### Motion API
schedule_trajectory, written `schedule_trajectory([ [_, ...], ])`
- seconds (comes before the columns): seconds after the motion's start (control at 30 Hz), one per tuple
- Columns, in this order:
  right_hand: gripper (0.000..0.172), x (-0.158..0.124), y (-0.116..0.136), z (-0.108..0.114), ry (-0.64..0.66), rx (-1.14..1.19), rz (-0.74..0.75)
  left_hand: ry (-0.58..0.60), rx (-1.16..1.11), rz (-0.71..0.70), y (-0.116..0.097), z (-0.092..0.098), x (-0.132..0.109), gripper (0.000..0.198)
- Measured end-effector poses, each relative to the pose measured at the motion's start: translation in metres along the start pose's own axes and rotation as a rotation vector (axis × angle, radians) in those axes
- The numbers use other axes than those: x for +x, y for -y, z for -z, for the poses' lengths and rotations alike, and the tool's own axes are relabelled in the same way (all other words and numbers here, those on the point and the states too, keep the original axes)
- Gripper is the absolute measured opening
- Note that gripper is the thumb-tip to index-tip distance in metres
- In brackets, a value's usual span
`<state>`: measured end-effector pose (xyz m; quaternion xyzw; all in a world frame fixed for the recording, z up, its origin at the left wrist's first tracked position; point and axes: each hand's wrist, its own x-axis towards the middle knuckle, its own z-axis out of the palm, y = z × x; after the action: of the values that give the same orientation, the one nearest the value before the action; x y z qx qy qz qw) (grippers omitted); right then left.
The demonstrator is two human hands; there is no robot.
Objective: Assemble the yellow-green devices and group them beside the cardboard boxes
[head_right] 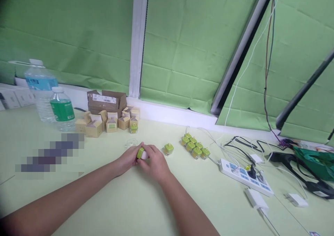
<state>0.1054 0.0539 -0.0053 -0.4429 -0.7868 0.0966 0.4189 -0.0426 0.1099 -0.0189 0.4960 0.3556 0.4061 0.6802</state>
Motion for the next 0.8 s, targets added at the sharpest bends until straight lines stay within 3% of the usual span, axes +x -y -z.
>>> schedule_trajectory([
  [0.2, 0.048, 0.001, -0.010, 0.001, -0.156, 0.027, -0.124, 0.129, -0.027, -0.060, -0.007, -0.002, -0.004, 0.039],
  [0.5, 0.045, 0.001, -0.018, -0.005, -0.181, 0.008, -0.175, -0.027, 0.213, -0.195, -0.003, 0.002, 0.001, 0.028],
  [0.7, 0.054, -0.001, -0.015, -0.004, -0.104, 0.069, -0.200, -0.088, 0.738, -0.641, -0.019, -0.001, -0.010, 0.024],
  [0.8, 0.066, -0.002, -0.016, -0.003, -0.075, 0.091, -0.225, -0.131, 0.849, -0.739, -0.032, 0.005, -0.011, 0.024],
])
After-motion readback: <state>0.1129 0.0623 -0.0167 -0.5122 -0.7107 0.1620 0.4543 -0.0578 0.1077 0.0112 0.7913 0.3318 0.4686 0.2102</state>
